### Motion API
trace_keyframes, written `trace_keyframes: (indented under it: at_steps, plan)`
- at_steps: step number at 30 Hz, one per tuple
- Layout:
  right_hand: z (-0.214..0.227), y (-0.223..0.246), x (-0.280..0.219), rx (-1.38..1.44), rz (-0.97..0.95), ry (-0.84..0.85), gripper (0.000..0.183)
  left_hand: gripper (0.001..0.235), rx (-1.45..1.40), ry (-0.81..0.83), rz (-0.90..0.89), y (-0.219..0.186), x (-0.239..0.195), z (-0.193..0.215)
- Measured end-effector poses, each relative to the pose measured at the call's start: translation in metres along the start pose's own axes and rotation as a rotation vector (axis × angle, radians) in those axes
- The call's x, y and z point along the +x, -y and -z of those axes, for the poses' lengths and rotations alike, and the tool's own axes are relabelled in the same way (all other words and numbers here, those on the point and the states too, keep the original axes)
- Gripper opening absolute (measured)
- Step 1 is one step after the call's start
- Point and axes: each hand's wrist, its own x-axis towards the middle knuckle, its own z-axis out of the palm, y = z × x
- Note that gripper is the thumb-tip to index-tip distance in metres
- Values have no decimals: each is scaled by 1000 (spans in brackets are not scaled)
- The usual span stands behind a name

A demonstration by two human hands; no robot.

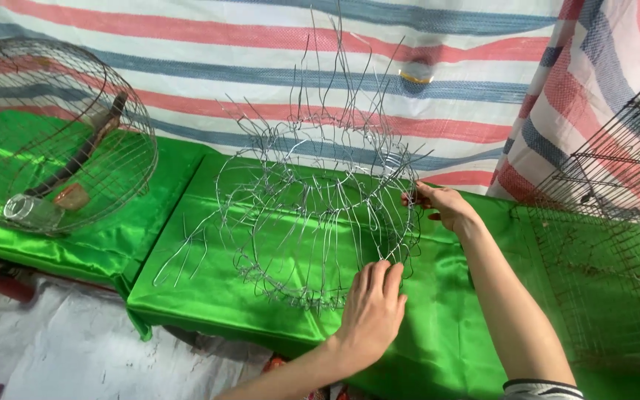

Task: Tightening and securing wire connections to assemble a metal wire cage structure

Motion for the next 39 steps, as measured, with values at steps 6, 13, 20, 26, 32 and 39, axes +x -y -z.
trace_keyframes:
  at_steps: [6,13,20,26,32,39]
  plan:
    - [5,4,-1,-16,-52,17,51,61,201,9,-105,14,-9,-19]
    - [12,-4,14,-29,-16,71,45,46,351,157,-154,13,-6,-22]
    - [15,-15,35,35,-37,76,34,59,515,247,-190,16,-7,-32]
    - [10,-2,21,115,-70,115,30,55,603,175,-232,20,-11,-36]
    - [18,-9,33,117,-70,228,51,64,584,158,-248,26,-11,-45]
    - [24,-10,38,138,-118,289,45,66,575,177,-277,34,-6,-48]
